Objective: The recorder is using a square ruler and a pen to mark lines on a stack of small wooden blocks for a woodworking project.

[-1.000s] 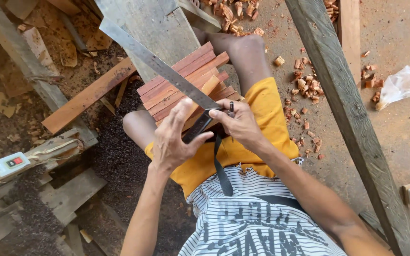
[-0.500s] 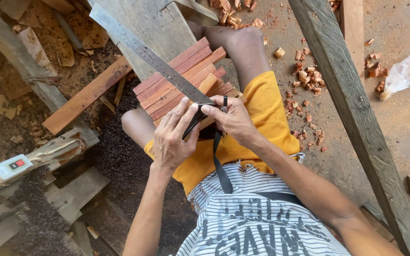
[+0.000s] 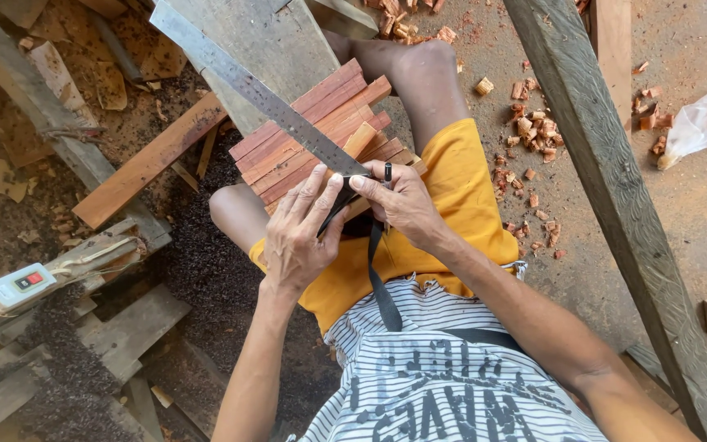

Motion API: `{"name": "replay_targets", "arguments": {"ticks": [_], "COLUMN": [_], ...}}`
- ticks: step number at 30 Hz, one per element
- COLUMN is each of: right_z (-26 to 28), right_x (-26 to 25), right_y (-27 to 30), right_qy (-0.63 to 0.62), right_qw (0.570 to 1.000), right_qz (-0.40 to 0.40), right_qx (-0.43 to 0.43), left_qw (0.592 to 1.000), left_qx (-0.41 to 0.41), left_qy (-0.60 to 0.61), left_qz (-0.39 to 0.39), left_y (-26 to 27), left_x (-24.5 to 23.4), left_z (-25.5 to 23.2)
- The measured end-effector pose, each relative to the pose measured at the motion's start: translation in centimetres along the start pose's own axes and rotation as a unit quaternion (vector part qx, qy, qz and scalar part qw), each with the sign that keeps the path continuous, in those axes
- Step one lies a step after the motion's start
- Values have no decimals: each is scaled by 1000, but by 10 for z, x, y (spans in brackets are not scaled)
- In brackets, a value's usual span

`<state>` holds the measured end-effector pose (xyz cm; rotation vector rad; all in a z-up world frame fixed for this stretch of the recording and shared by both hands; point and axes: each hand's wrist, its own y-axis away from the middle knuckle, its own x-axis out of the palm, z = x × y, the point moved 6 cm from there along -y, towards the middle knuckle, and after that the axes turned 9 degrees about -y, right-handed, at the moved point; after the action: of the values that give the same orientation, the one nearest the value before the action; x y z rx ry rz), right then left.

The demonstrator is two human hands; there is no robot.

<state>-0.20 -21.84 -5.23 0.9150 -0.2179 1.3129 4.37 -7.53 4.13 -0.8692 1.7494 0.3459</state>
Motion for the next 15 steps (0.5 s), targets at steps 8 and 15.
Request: {"name": "replay_targets", "arguments": {"ticks": [8,15], "right_z": [-1,2], "right_x": [0,0], "right_y": [0,1], "right_qy": [-7,22], "right_qw": [1000,1000], "right_qz": [4,-12], "right_qx": [4,4], "left_qw": [1000,1000], "left_qx": [-2,-5], "left_qy": [-2,4], "left_qz": [2,0], "left_y": [0,-1], "left_x": [1,0], "left_z": [0,0]}}
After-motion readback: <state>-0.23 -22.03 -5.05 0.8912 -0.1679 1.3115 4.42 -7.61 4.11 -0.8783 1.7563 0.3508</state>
